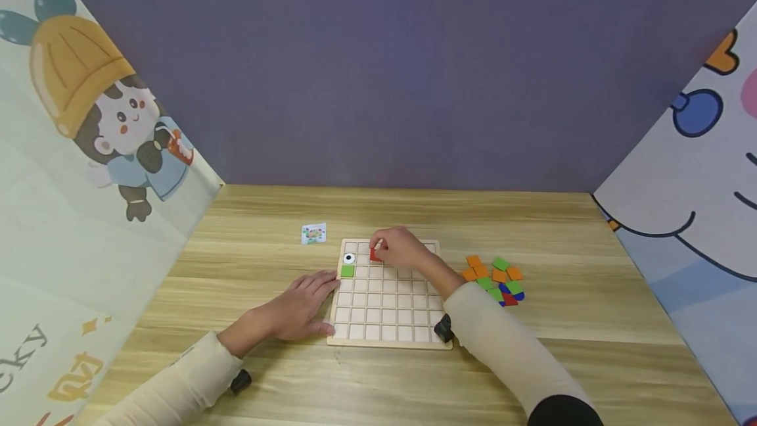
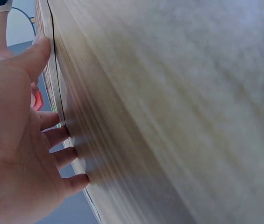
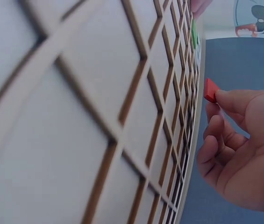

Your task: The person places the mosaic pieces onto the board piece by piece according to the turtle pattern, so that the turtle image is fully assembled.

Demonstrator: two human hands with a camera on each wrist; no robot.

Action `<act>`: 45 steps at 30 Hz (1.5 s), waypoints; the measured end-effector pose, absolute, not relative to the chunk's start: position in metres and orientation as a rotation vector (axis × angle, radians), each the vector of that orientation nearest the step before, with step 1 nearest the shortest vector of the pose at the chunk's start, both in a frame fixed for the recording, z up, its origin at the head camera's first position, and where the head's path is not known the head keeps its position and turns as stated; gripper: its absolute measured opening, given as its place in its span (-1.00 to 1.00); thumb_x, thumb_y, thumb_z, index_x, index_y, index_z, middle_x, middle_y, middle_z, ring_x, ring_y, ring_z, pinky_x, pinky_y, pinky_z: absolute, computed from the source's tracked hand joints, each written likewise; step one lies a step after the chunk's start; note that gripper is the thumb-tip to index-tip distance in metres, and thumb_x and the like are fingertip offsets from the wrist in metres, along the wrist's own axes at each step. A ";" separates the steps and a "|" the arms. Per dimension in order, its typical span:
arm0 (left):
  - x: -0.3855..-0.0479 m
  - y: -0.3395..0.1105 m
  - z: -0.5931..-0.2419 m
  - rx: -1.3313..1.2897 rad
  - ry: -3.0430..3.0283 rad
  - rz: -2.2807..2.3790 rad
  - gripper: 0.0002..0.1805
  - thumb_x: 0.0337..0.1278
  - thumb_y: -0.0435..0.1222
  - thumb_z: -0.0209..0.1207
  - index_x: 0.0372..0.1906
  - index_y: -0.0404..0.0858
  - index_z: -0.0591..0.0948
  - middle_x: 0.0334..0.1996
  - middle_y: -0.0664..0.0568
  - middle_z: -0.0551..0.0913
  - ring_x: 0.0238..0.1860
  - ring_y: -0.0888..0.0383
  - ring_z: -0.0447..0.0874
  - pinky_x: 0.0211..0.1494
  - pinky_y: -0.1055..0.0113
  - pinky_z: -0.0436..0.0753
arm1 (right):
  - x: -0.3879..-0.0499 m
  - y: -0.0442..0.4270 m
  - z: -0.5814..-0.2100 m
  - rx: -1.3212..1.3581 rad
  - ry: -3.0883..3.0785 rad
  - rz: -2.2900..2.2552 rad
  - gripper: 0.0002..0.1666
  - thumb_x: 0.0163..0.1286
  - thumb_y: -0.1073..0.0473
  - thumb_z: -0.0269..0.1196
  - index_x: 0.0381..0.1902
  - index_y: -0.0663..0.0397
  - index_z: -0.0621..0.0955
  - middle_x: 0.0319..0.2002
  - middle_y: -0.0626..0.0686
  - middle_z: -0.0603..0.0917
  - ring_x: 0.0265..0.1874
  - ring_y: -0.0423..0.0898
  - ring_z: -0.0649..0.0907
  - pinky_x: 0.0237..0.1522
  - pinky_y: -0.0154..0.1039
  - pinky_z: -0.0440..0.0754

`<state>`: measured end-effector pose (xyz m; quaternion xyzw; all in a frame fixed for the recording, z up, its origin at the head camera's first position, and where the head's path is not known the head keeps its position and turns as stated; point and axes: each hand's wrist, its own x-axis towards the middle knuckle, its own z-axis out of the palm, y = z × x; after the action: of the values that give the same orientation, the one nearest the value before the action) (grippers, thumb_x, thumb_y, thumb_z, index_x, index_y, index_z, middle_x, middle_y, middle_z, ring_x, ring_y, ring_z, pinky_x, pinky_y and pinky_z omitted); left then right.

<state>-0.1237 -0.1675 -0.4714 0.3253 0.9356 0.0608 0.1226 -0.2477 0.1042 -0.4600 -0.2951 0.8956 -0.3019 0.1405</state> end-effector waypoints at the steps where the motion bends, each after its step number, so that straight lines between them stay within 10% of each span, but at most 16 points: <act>1: -0.124 -0.168 -0.472 0.949 2.731 0.181 0.01 0.29 0.30 0.11 0.56 -0.31 0.18 0.58 -0.22 0.17 0.59 -0.21 0.12 0.54 -0.24 0.25 | -0.248 0.102 -0.460 -0.866 2.595 -0.861 -0.79 0.45 0.22 0.24 0.00 0.03 0.70 -0.40 -0.08 0.69 -0.52 -0.24 0.56 -0.37 -0.31 0.56; 45: -0.124 -0.167 -0.470 0.960 2.723 0.202 -0.01 0.30 0.27 0.13 0.55 -0.32 0.19 0.58 -0.22 0.17 0.59 -0.21 0.11 0.54 -0.24 0.24 | -0.240 0.066 -0.468 -0.778 2.688 -0.727 -0.79 0.41 0.26 0.23 -0.10 -0.06 0.74 -0.44 -0.19 0.70 -0.55 -0.25 0.54 -0.26 -0.27 0.56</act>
<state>-0.1240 -0.1666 -0.4697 0.3292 0.9336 0.0692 0.1235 -0.2397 0.0661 -0.4683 -0.2670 0.9225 -0.2493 0.1248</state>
